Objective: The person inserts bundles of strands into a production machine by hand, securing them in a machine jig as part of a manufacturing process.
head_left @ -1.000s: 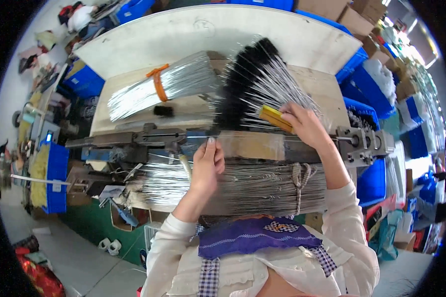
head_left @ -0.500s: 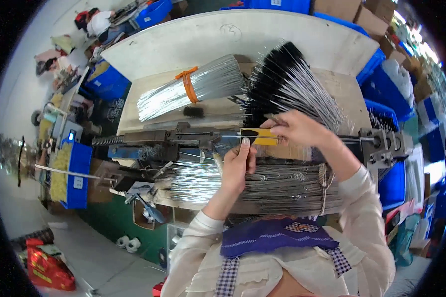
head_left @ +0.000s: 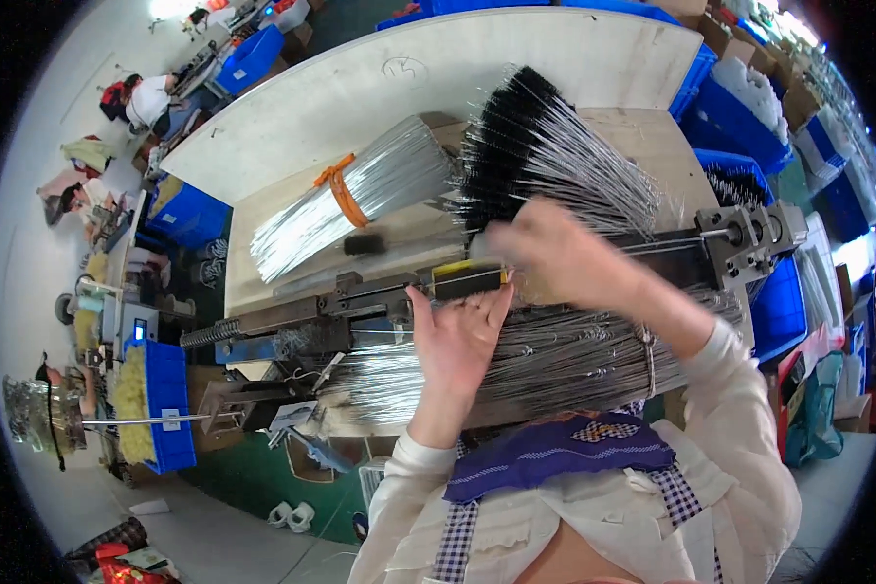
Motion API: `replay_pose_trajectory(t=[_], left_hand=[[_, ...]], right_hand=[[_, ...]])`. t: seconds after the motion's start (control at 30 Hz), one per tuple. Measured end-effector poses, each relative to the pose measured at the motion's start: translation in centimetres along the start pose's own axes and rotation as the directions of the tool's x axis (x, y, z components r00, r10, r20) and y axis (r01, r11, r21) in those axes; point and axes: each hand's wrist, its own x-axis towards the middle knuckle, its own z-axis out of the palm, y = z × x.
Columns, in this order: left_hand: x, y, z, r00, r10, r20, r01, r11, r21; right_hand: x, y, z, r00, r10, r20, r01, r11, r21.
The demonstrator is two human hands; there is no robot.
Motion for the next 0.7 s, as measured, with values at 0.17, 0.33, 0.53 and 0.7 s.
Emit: replay_pose_trajectory(t=[0.17, 0.33, 0.53, 0.7], left_hand=[[-0.3, -0.3, -0.4, 1.0, 0.025, 0.012, -0.025, 0.999, -0.046], [-0.1, -0.2, -0.2, 0.995, 0.089, -0.044, -0.09, 0.996, -0.015], [-0.1, -0.2, 0.2, 0.998, 0.06, -0.008, -0.058, 0.986, 0.155], [0.3, -0.7, 0.5, 0.998, 0.059, -0.006, -0.058, 0.99, 0.132]], right_hand=[[2.0, -2.9, 3.0, 0.992, 0.003, -0.127, -0.007, 1.0, -0.03], [2.7, 0.1, 1.3, 0.998, 0.058, -0.025, -0.053, 0.985, 0.163], [2.3, 0.1, 1.4, 0.997, -0.072, -0.014, 0.072, 0.995, 0.066], [2.0, 0.5, 1.4, 0.995, -0.092, -0.038, 0.093, 0.995, 0.03]])
